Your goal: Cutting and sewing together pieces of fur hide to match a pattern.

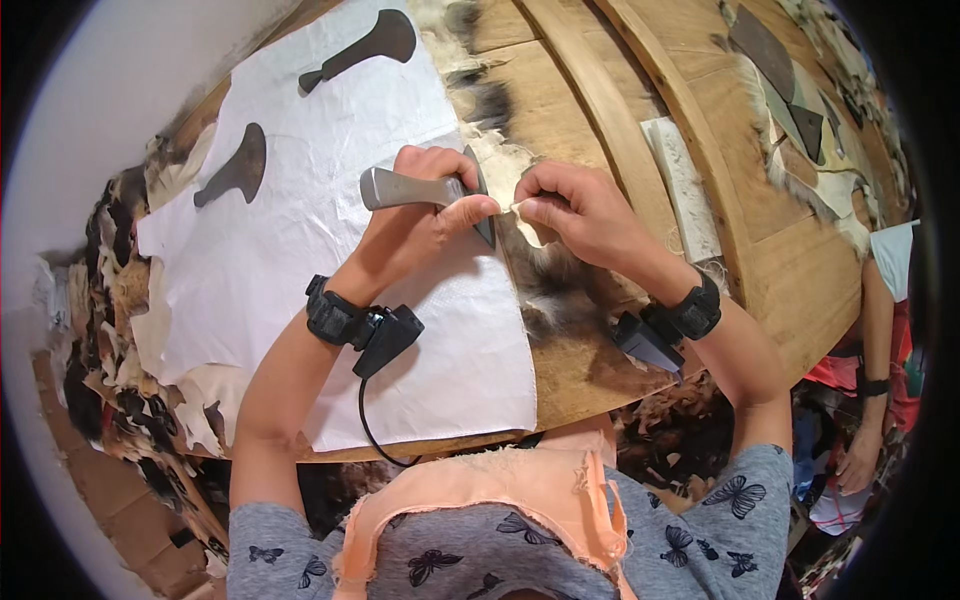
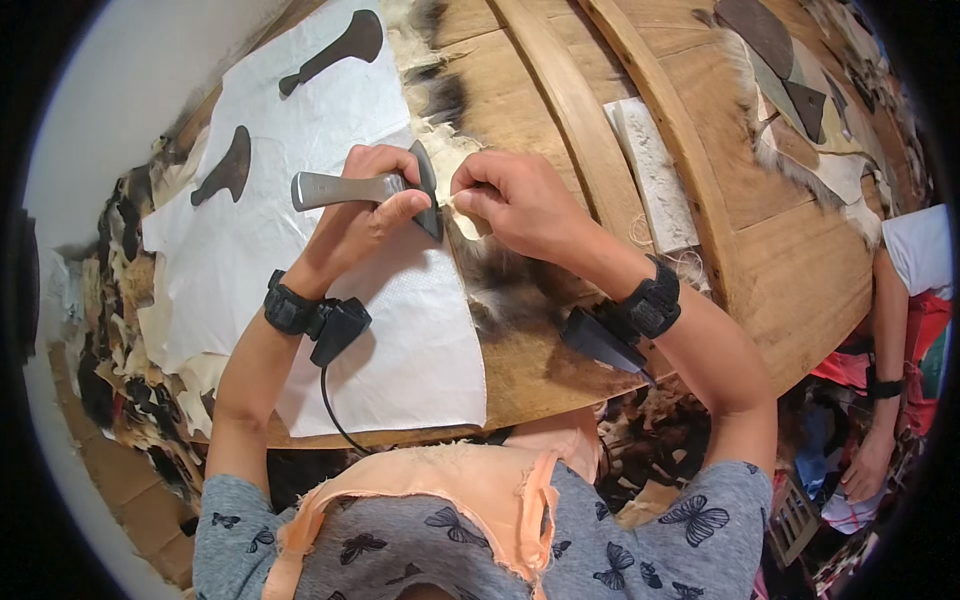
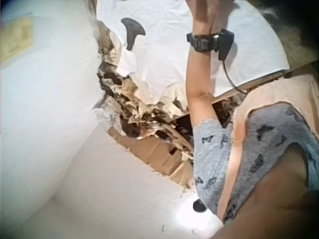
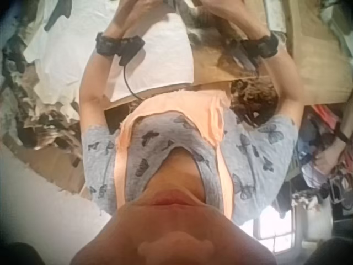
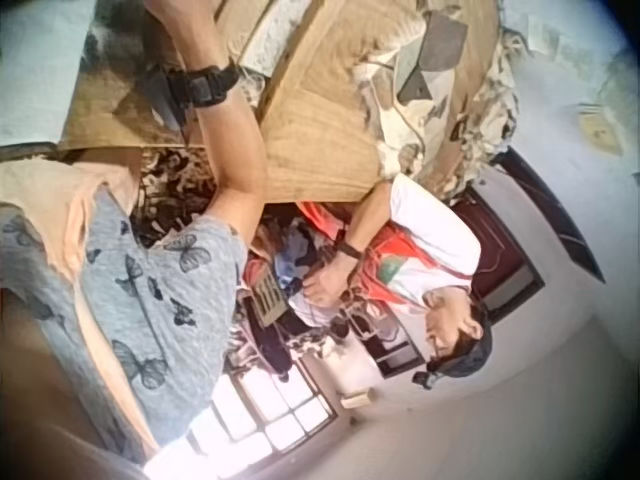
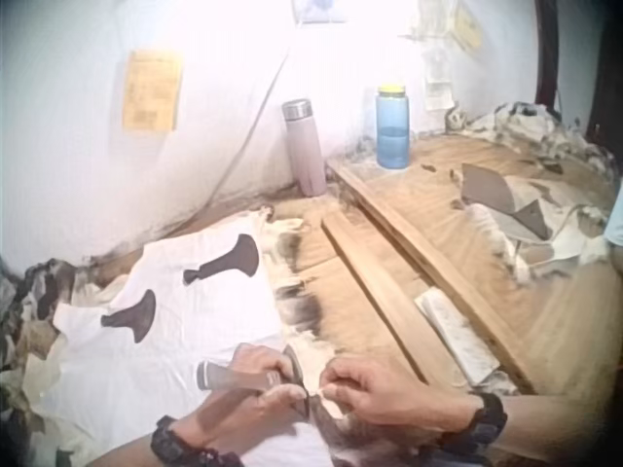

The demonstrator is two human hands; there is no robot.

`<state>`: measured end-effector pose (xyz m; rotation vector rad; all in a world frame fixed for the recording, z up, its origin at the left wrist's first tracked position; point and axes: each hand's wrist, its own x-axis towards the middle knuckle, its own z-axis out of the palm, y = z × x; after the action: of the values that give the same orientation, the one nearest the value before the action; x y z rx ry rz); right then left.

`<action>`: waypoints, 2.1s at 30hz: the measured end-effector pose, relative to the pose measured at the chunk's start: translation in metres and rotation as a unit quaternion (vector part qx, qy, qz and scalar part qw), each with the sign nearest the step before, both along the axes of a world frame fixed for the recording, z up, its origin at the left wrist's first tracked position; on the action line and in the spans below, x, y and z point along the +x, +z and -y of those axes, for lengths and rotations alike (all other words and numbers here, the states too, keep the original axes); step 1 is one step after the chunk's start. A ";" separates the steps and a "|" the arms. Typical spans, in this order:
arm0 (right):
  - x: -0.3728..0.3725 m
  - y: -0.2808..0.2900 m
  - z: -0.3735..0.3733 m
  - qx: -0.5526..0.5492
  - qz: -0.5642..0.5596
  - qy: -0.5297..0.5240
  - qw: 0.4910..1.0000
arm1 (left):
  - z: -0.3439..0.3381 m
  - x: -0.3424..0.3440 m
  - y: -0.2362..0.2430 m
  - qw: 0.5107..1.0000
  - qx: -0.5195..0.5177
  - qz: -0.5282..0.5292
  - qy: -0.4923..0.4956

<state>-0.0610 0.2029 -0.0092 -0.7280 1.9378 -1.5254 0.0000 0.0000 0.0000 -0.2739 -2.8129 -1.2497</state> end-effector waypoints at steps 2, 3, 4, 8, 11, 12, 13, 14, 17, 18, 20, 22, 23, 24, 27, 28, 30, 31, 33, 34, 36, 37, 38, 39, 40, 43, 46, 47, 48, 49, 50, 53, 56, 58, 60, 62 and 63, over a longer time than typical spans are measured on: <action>0.001 0.001 0.002 -0.013 0.045 -0.009 0.999 | 0.003 -0.003 -0.001 1.000 -0.016 -0.006 -0.006; 0.000 0.001 0.003 -0.015 0.043 -0.010 0.999 | 0.004 -0.006 -0.003 1.000 -0.018 -0.008 -0.007; -0.002 0.000 0.003 -0.029 0.077 -0.012 0.997 | 0.005 -0.008 -0.006 1.000 0.002 -0.007 0.001; -0.007 0.003 0.005 -0.077 0.189 -0.012 0.979 | 0.008 -0.014 -0.006 0.999 0.033 -0.001 0.018; -0.012 0.005 0.005 -0.126 0.233 0.009 0.964 | 0.012 -0.020 -0.004 1.000 0.010 0.021 0.008; -0.014 0.007 0.006 -0.127 0.232 0.011 0.964 | 0.015 -0.023 -0.004 1.000 0.008 0.020 0.009; -0.013 0.011 0.006 -0.122 0.234 0.010 0.965 | 0.017 -0.026 -0.006 0.997 0.050 0.049 0.021; -0.014 0.014 0.007 -0.117 0.235 0.009 0.965 | 0.019 -0.029 -0.008 0.992 0.092 0.078 0.033; -0.017 0.028 0.005 -0.117 0.220 0.003 0.968 | 0.023 -0.036 -0.013 0.989 0.124 0.073 0.042; -0.019 0.030 0.003 -0.117 0.219 0.002 0.969 | 0.023 -0.037 -0.013 0.989 0.125 0.072 0.040; -0.023 0.034 -0.003 -0.128 0.198 0.010 0.972 | 0.022 -0.037 -0.014 0.996 0.083 0.027 0.032; -0.026 0.035 -0.009 -0.116 0.188 0.005 0.975 | 0.021 -0.037 -0.013 0.993 0.106 0.035 0.045; -0.027 0.036 -0.011 -0.104 0.177 -0.001 0.979 | 0.020 -0.038 -0.013 0.989 0.129 0.041 0.058; -0.027 0.037 -0.014 -0.102 0.177 0.000 0.979 | 0.020 -0.039 -0.013 0.989 0.130 0.041 0.059; -0.026 0.041 -0.020 -0.098 0.136 -0.036 0.985 | 0.018 -0.041 -0.013 0.979 0.170 0.087 0.076; -0.025 0.042 -0.021 -0.102 0.127 -0.042 0.986 | 0.018 -0.040 -0.012 0.975 0.179 0.097 0.085; -0.023 0.045 -0.023 -0.104 0.118 -0.045 0.987 | 0.018 -0.040 -0.007 0.972 0.189 0.106 0.097; -0.021 0.046 -0.023 -0.105 0.108 -0.057 0.987 | 0.018 -0.040 -0.003 0.976 0.158 0.111 0.098; -0.019 0.050 -0.025 -0.103 0.098 -0.066 0.988 | 0.020 -0.039 -0.002 0.979 0.129 0.117 0.102; -0.019 0.052 -0.026 -0.100 0.088 -0.070 0.989 | 0.021 -0.039 -0.003 0.979 0.138 0.114 0.097; -0.018 0.053 -0.027 -0.095 0.075 -0.073 0.990 | 0.023 -0.039 -0.005 0.978 0.150 0.109 0.093; -0.017 0.054 -0.027 -0.092 0.071 -0.080 0.990 | 0.024 -0.040 -0.007 0.977 0.152 0.113 0.093; -0.016 0.054 -0.028 -0.090 0.067 -0.088 0.990 | 0.024 -0.040 -0.008 0.977 0.154 0.117 0.094; -0.016 0.053 -0.029 -0.088 0.066 -0.087 0.990 | 0.024 -0.040 -0.009 0.976 0.156 0.116 0.095; -0.015 0.052 -0.030 -0.095 0.052 -0.091 0.990 | 0.023 -0.040 -0.010 0.971 0.186 0.111 0.100; -0.013 0.054 -0.031 -0.101 0.031 -0.104 0.989 | 0.024 -0.043 -0.020 0.936 0.311 0.124 0.108; -0.013 0.053 -0.033 -0.103 0.013 -0.117 0.988 | 0.027 -0.048 -0.021 0.894 0.402 0.166 0.107; -0.013 0.051 -0.034 -0.108 0.001 -0.118 0.987 | 0.027 -0.049 -0.019 0.890 0.401 0.190 0.108; -0.013 0.050 -0.035 -0.107 0.000 -0.117 0.987 | 0.026 -0.049 -0.018 0.891 0.398 0.188 0.112; -0.013 0.049 -0.035 -0.105 -0.014 -0.128 0.986 | 0.026 -0.050 -0.019 0.890 0.399 0.187 0.112; -0.013 0.049 -0.035 -0.104 -0.028 -0.140 0.984 | 0.026 -0.052 -0.021 0.906 0.367 0.174 0.119; -0.012 0.066 -0.032 -0.176 -0.100 -0.199 0.959 | 0.030 -0.054 -0.023 0.927 0.312 0.156 0.142; -0.030 0.086 -0.064 -0.027 -0.221 -0.215 0.951 | 0.031 -0.050 -0.013 0.918 0.328 0.168 0.148; -0.044 0.073 -0.063 0.096 -0.382 -0.178 0.902 | 0.038 -0.049 -0.016 0.899 0.369 0.178 0.154; -0.040 0.071 -0.050 0.255 -0.542 -0.149 0.787 | 0.057 -0.054 -0.023 0.929 0.311 0.121 0.159; -0.035 0.069 -0.021 0.132 -0.520 -0.136 0.833 | 0.059 -0.058 -0.015 0.953 0.239 0.047 0.180; -0.039 0.062 -0.004 0.088 -0.493 -0.101 0.860 | 0.062 -0.061 -0.013 0.954 0.237 0.045 0.177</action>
<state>-0.0997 0.2073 0.0528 -1.4481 2.9142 -1.1155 -0.0606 -0.0616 -0.0130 0.3020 -2.3674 -1.8011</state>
